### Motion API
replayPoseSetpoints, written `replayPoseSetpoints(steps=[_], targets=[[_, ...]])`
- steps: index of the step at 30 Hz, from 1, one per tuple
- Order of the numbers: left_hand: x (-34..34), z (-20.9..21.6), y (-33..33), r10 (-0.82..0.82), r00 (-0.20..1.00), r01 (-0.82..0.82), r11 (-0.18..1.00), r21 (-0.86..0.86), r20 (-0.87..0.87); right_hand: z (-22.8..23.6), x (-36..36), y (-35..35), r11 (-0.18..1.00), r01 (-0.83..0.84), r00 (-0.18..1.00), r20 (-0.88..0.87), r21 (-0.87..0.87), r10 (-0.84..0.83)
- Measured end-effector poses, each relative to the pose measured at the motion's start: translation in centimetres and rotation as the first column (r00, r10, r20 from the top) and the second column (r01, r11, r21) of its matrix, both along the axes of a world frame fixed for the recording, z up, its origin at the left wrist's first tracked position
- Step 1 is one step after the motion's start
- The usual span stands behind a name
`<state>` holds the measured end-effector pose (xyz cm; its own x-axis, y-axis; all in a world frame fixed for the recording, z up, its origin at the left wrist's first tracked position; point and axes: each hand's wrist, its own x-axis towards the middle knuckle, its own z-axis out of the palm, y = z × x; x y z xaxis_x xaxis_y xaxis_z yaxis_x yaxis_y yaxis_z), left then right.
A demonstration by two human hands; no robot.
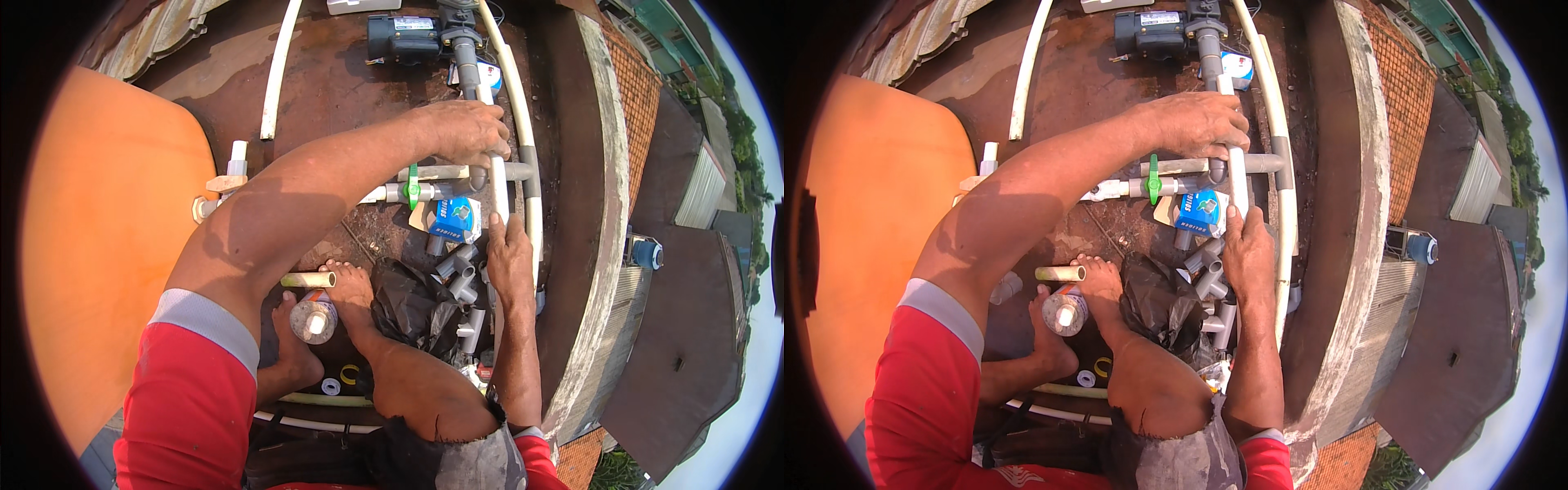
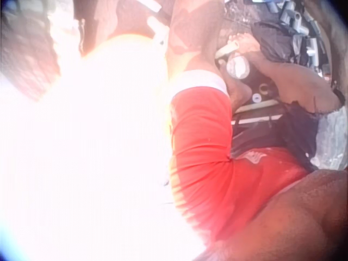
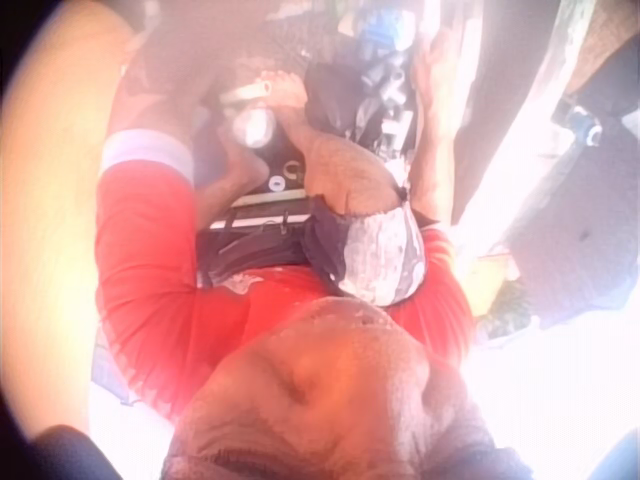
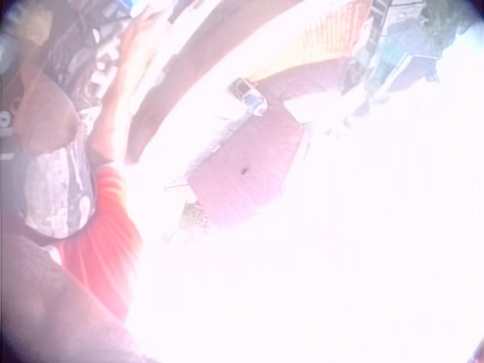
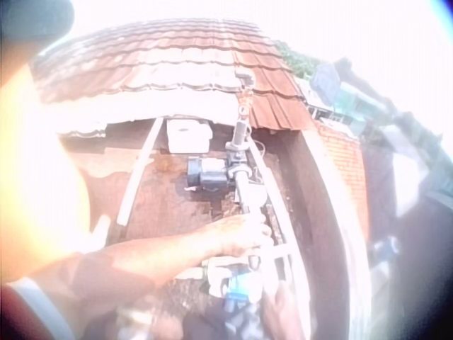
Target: The person sits on a rooftop and assembles a PVC pipe system connected to a large orange water tank. They use a power tool to cut and smooth pipe ends, then fit various fittings and valves together by hand.
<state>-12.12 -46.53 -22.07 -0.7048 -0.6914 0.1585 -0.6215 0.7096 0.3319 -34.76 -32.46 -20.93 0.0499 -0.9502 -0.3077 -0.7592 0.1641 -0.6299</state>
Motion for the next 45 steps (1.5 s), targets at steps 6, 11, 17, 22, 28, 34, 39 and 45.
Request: replayPoseSetpoints(steps=[6, 11, 17, 22, 28, 34, 39, 45], targets=[[0.1, 0.1, 0.1, -0.005, 1.0, 0.005, 1.0, -0.013, -0.005, 0.2, 0.3, 0.1, 1.0, 0.015, 1.0, 0.011, -0.027, -0.015], [0.3, 0.0, 0.0, -0.037, 0.999, 0.035, 0.999, -0.039, -0.029, 0.6, 0.5, 0.0, 1.0, 0.019, 0.999, 0.035, -0.009, -0.018], [0.9, 1.9, 2.0, -0.159, 0.986, 0.146, 0.969, -0.197, -0.054, 4.0, -1.4, 1.4, 0.992, -0.017, 1.0, 0.011, 0.124, 0.015], [3.1, 5.8, 8.9, -0.137, 0.963, 0.128, 0.99, -0.053, -0.233, 12.8, -3.8, 1.6, 0.914, -0.322, 0.939, -0.043, 0.249, 0.342], [5.5, 9.5, 20.0, 0.27, 0.896, -0.233, 0.962, 0.146, -0.352, 20.5, -0.8, -1.7, 0.652, -0.737, 0.615, -0.223, 0.181, 0.757], [8.2, 13.3, 29.5, 0.699, 0.628, -0.513, 0.703, 0.493, -0.343, 24.9, 3.5, 0.1, 0.218, -0.71, 0.634, -0.474, -0.669, 0.611], [14.1, 17.3, 39.3, 0.954, 0.238, -0.637, 0.296, 0.712, -0.184, 27.4, 0.2, 7.1, 0.584, -0.359, 0.788, 0.098, -0.727, 0.607], [19.2, 19.1, 48.4, 0.985, 0.141, -0.736, 0.172, 0.655, -0.101, 28.8, -0.9, 16.2, 0.791, -0.482, 0.82, 0.124, -0.378, 0.559]])
